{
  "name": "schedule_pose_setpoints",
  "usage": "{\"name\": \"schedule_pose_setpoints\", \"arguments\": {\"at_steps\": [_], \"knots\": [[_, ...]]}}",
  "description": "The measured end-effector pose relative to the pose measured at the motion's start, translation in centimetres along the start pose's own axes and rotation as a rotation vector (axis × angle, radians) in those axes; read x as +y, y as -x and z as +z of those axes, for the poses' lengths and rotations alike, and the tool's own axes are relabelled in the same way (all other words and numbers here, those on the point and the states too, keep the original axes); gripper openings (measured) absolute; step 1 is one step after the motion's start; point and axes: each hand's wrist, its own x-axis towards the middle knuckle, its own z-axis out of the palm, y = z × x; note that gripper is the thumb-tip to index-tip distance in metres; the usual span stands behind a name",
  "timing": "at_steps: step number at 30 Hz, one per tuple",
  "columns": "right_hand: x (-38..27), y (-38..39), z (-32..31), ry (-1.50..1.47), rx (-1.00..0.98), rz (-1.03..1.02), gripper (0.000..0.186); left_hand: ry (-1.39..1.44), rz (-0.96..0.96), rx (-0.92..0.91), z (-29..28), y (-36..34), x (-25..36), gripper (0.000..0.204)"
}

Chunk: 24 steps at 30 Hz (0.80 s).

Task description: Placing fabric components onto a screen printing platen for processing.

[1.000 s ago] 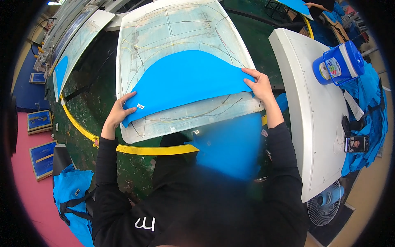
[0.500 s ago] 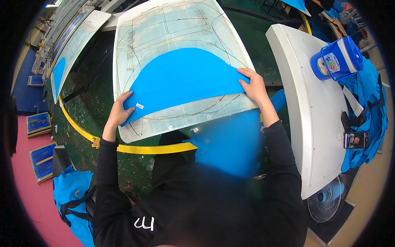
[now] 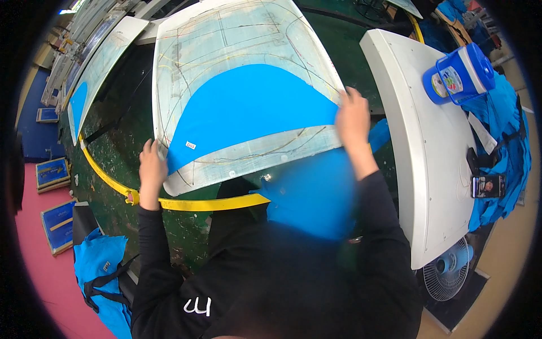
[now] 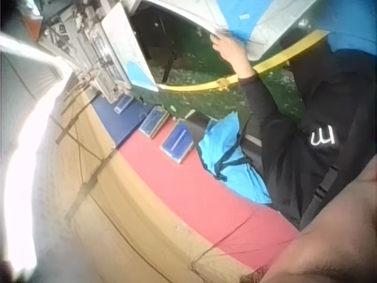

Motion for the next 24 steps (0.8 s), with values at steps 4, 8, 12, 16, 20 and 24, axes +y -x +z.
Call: {"name": "schedule_pose_setpoints", "arguments": {"at_steps": [4,8,12,16,20,24], "knots": [[-7.6,0.4,4.1,-0.267,-0.179,-0.454,0.050,0.258,0.439,0.039,2.2,0.7,7.3,0.070],[-7.3,-0.7,6.3,-0.227,-0.292,-0.421,0.055,0.168,0.426,0.036,3.4,0.8,8.6,0.070],[-1.0,-2.3,5.6,-0.054,-0.257,-0.252,0.060,0.158,0.334,0.110,4.3,1.1,6.4,0.070],[3.9,1.2,2.2,-0.123,-0.037,-0.086,0.052,0.117,0.070,0.101,5.7,1.9,2.3,0.068],[4.5,10.3,-1.3,-0.444,0.242,0.110,0.025,0.049,-0.116,0.167,5.8,5.1,-0.1,0.070],[8.8,24.4,1.6,-0.692,-0.024,0.635,0.021,0.507,0.413,0.568,3.3,8.9,7.5,0.053]]}}
